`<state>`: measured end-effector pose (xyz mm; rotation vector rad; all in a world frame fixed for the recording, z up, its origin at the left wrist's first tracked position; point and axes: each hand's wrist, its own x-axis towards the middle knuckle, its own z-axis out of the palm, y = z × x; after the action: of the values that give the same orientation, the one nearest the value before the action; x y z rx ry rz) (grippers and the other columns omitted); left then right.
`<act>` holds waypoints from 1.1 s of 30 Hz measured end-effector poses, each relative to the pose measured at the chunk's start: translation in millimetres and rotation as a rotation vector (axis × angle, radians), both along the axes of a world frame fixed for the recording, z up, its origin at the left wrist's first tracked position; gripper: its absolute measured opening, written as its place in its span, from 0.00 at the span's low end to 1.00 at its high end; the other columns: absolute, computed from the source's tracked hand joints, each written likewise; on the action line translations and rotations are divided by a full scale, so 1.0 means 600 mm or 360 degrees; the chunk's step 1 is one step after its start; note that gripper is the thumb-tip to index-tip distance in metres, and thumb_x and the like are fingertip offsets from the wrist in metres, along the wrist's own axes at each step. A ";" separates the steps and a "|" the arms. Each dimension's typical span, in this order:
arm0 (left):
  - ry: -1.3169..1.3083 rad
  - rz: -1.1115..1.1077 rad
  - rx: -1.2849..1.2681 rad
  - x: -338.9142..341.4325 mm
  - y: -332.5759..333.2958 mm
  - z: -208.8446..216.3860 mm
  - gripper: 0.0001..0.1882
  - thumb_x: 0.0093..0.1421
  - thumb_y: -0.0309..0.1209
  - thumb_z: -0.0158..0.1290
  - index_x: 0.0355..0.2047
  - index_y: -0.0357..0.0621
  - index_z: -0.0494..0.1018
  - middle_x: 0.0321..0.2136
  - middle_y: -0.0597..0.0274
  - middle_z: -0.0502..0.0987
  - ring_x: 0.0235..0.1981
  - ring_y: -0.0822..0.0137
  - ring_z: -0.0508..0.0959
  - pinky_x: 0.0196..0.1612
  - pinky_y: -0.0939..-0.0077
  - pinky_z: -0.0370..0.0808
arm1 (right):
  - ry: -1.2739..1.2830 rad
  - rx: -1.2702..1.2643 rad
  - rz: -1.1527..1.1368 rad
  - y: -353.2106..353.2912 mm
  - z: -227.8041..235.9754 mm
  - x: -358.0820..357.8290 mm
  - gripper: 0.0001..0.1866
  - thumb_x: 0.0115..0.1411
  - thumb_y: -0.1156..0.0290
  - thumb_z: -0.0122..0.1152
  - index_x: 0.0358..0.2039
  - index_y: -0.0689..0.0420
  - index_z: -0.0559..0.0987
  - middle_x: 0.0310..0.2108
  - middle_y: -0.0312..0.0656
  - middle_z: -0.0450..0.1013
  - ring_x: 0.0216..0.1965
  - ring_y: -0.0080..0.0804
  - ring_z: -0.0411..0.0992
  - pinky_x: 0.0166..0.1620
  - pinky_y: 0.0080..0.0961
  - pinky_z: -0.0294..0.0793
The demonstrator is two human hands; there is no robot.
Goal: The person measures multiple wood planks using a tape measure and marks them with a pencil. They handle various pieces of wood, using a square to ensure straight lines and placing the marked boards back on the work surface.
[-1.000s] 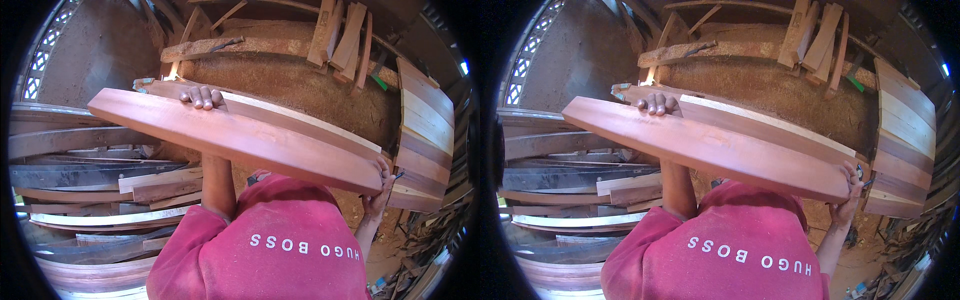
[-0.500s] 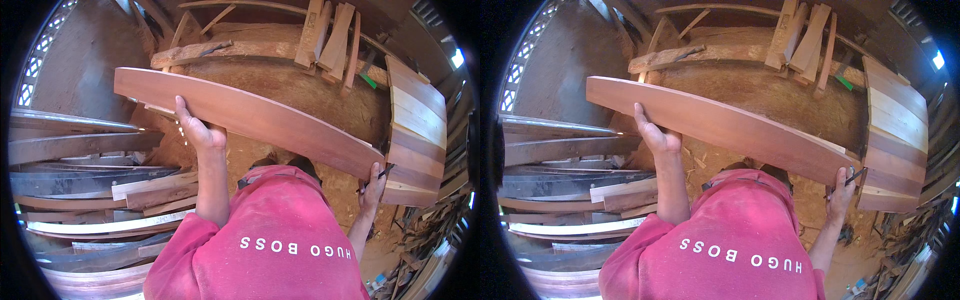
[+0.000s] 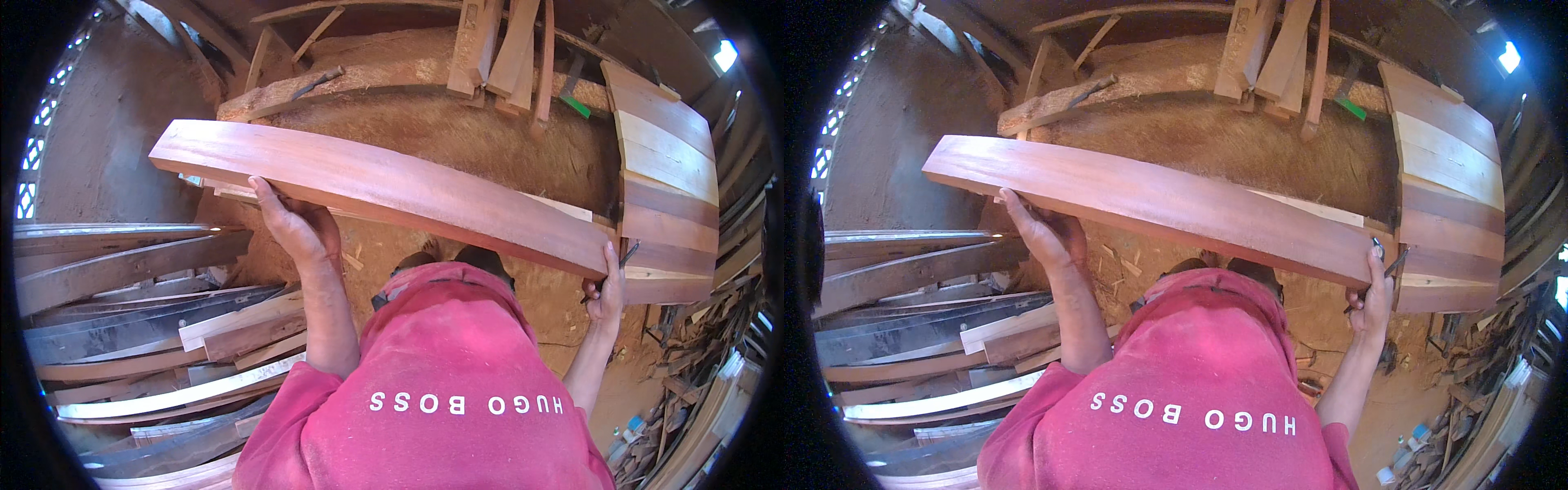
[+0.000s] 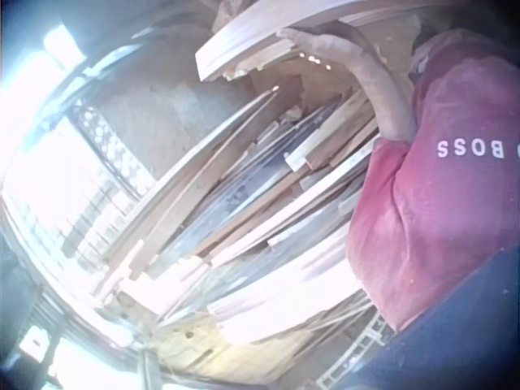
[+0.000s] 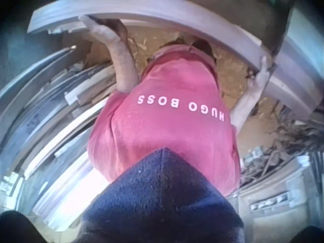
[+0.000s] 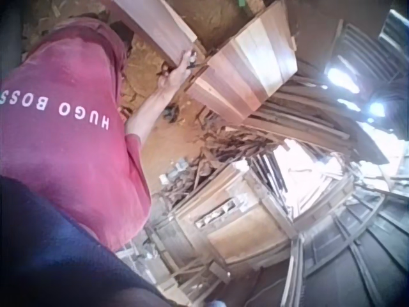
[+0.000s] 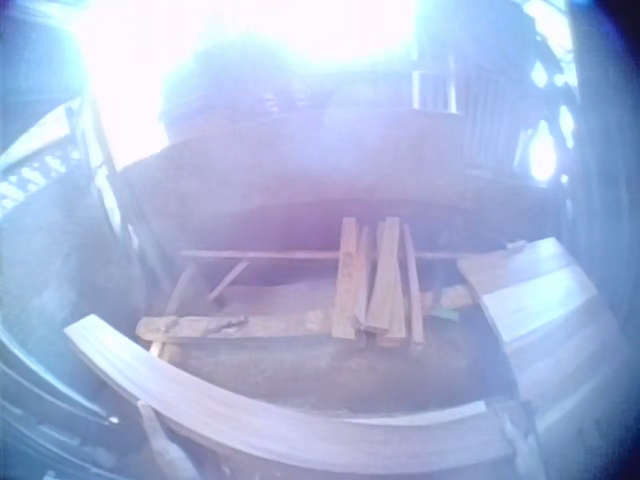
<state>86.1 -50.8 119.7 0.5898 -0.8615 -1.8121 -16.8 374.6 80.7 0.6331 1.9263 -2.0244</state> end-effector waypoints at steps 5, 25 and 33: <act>0.0284 -0.0234 -0.0050 0.028 -0.039 0.028 0.26 0.69 0.42 0.48 0.61 0.39 0.64 0.56 0.52 0.73 0.54 0.63 0.76 0.60 0.64 0.72 | 0.0234 0.0007 -0.0087 0.002 0.005 -0.016 0.19 0.64 0.50 0.62 0.39 0.55 0.74 0.26 0.31 0.71 0.11 0.14 0.58 0.11 0.11 0.50; -0.0978 -0.0019 -0.0104 0.095 -0.302 -0.212 0.18 0.63 0.37 0.58 0.49 0.45 0.68 0.47 0.61 0.76 0.45 0.59 0.78 0.43 0.63 0.79 | 0.0425 0.0694 0.0182 0.143 -0.109 -0.097 0.20 0.66 0.57 0.62 0.48 0.62 0.78 0.33 0.36 0.77 0.32 0.20 0.74 0.34 0.19 0.72; -0.1285 -0.0032 -0.0492 0.134 -0.333 -0.299 0.05 0.62 0.29 0.56 0.35 0.42 0.73 0.33 0.64 0.77 0.37 0.70 0.75 0.46 0.72 0.72 | 0.0629 0.0947 0.0334 0.141 -0.153 -0.097 0.21 0.64 0.60 0.64 0.49 0.64 0.81 0.43 0.48 0.81 0.46 0.34 0.78 0.51 0.31 0.73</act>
<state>166.4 -250.7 -59.9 1.1326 -1.6474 -1.3941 -74.7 459.2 -11.1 0.1270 2.7281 -1.5206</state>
